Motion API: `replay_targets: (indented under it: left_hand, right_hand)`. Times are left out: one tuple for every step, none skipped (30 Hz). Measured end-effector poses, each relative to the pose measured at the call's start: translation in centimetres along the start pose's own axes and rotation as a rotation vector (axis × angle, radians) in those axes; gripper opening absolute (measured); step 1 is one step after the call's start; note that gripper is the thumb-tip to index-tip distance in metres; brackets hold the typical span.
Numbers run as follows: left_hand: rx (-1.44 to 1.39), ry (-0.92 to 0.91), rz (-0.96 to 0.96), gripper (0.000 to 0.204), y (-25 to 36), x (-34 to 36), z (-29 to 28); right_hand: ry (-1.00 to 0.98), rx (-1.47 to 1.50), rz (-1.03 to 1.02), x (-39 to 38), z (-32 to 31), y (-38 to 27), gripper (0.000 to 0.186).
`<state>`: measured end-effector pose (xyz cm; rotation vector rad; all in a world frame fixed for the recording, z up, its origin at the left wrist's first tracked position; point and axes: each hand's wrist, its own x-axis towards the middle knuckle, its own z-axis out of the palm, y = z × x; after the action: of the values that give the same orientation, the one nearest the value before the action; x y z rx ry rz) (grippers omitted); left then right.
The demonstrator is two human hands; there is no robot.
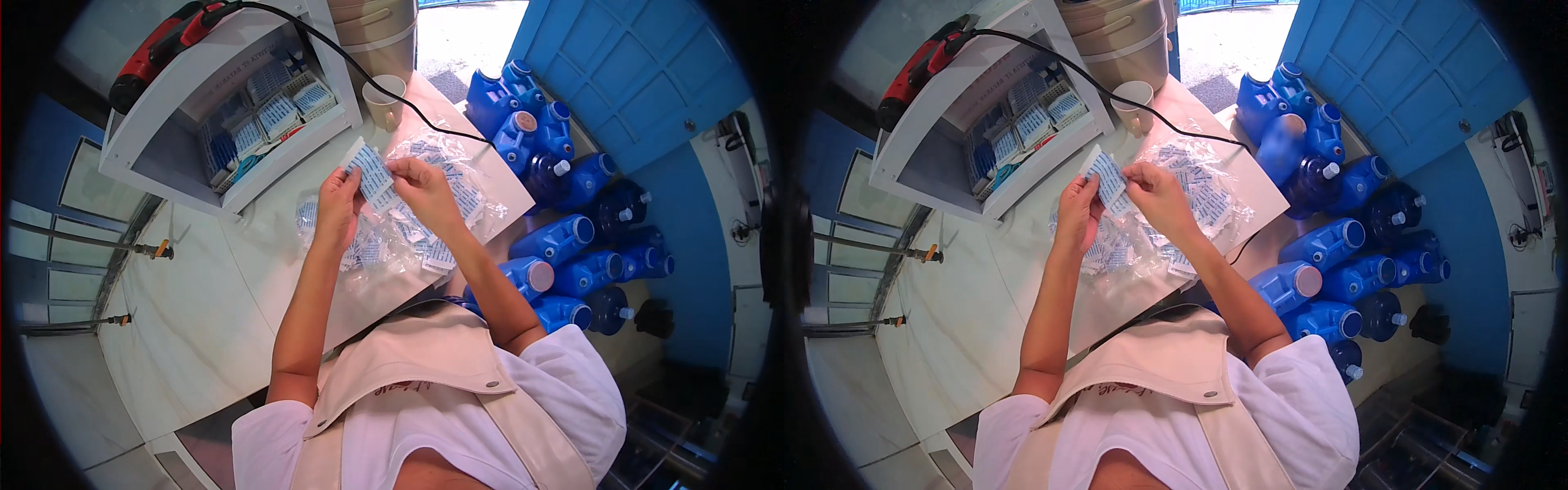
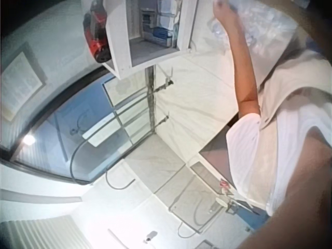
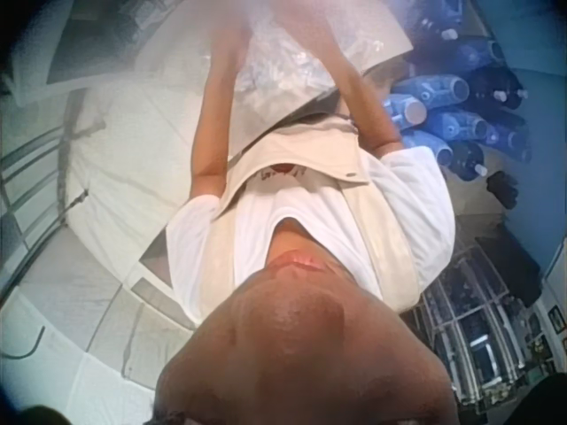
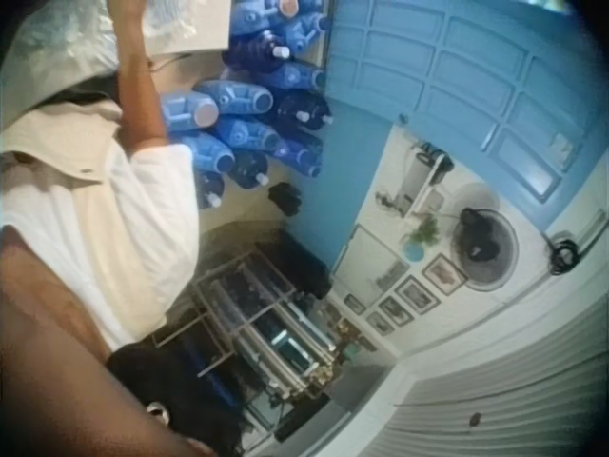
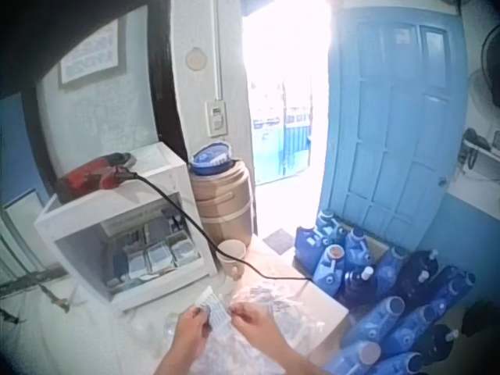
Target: The person takes stacks of labels from a shelf and places them on a surface, then picks through the labels by hand to arrange them.
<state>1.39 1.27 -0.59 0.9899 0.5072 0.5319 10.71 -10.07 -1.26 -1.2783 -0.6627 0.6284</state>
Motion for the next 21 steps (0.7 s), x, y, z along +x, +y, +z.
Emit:
replay_targets:
  left_hand:
    - [0.017,-0.008,0.022,0.012,-0.4,-0.2,-0.1]
    - [0.035,-0.015,0.044,0.012,-0.6,-0.2,-0.3]
    - [0.056,-0.006,0.056,0.012,-0.6,-0.2,-0.6]
    - [0.076,-0.001,0.064,0.012,-0.7,-0.3,-0.7]
    - [0.095,0.004,0.072,0.012,-0.8,-0.3,-0.7]
    - [0.107,0.02,0.073,0.014,-0.9,-0.3,-0.8]
    - [0.119,0.035,0.073,0.016,-1.0,-0.4,-0.8]
    - [0.13,0.049,0.072,0.019,-1.0,-0.4,-0.7]
    - [0.109,0.074,0.073,0.022,-1.0,-0.6,-0.4]
    - [0.09,0.1,0.072,0.025,-0.7,-1.0,0.4]
    - [0.071,0.125,0.07,0.028,-0.6,-1.3,0.9]
    - [0.078,0.125,0.089,0.03,-0.6,-1.3,0.8]
    - [0.084,0.124,0.104,0.032,-0.6,-1.4,0.7]
    - [0.09,0.123,0.119,0.034,-0.6,-1.5,0.6]
    - [0.073,0.124,0.135,0.035,-0.6,-1.7,0.4]
    - [0.057,0.123,0.15,0.036,-0.7,-1.8,0.2]
    - [0.041,0.121,0.164,0.037,-0.8,-1.9,-0.1]
    - [-0.115,0.145,0.107,0.041,-0.9,-1.7,-0.4]
    - [-0.233,0.117,-0.001,0.039,-0.7,-1.8,-0.6]
    - [-0.353,0.09,-0.107,0.038,-0.5,-2.0,-0.9]
    - [-0.471,0.063,-0.216,0.037,-0.4,-2.2,-0.9]
  right_hand:
    - [0.036,-0.146,-0.063,-0.6,0.2,-0.1,0.022]
    - [0.072,-0.291,-0.127,-0.9,0.3,-0.3,0.022]
    - [0.123,-0.305,-0.137,-0.9,0.3,-0.3,0.022]
    - [0.178,-0.321,-0.145,-0.9,0.3,-0.4,0.022]
    - [0.233,-0.337,-0.153,-1.0,0.3,-0.5,0.022]
    - [0.252,-0.312,-0.144,-1.1,0.4,-0.3,0.022]
    - [0.271,-0.289,-0.135,-1.1,0.6,-0.1,0.023]
    - [0.292,-0.265,-0.127,-1.1,0.8,0.0,0.023]
    - [0.287,-0.296,-0.15,-1.3,1.0,-0.1,0.024]
    - [0.283,-0.326,-0.172,-1.5,1.3,-0.2,0.025]
    - [0.279,-0.356,-0.194,-1.7,1.6,-0.4,0.026]
    - [0.26,-0.348,-0.203,-1.9,1.9,-0.7,0.026]
    - [0.243,-0.341,-0.209,-2.3,2.2,-1.1,0.027]
    - [0.226,-0.334,-0.216,-2.5,2.4,-1.4,0.028]
    - [0.215,-0.351,-0.211,-2.6,2.5,-1.6,0.029]
    - [0.206,-0.369,-0.206,-2.8,2.6,-1.9,0.029]
    - [0.197,-0.387,-0.201,-2.9,2.6,-1.9,0.03]
    - [0.206,-0.177,-0.157,-2.8,3.0,-1.3,0.03]
    - [0.219,0.032,-0.115,-2.6,3.3,-0.1,0.03]
    - [0.228,0.239,-0.078,-2.4,3.4,1.0,0.03]
    - [0.181,0.181,-0.059,-2.6,3.3,2.0,0.029]
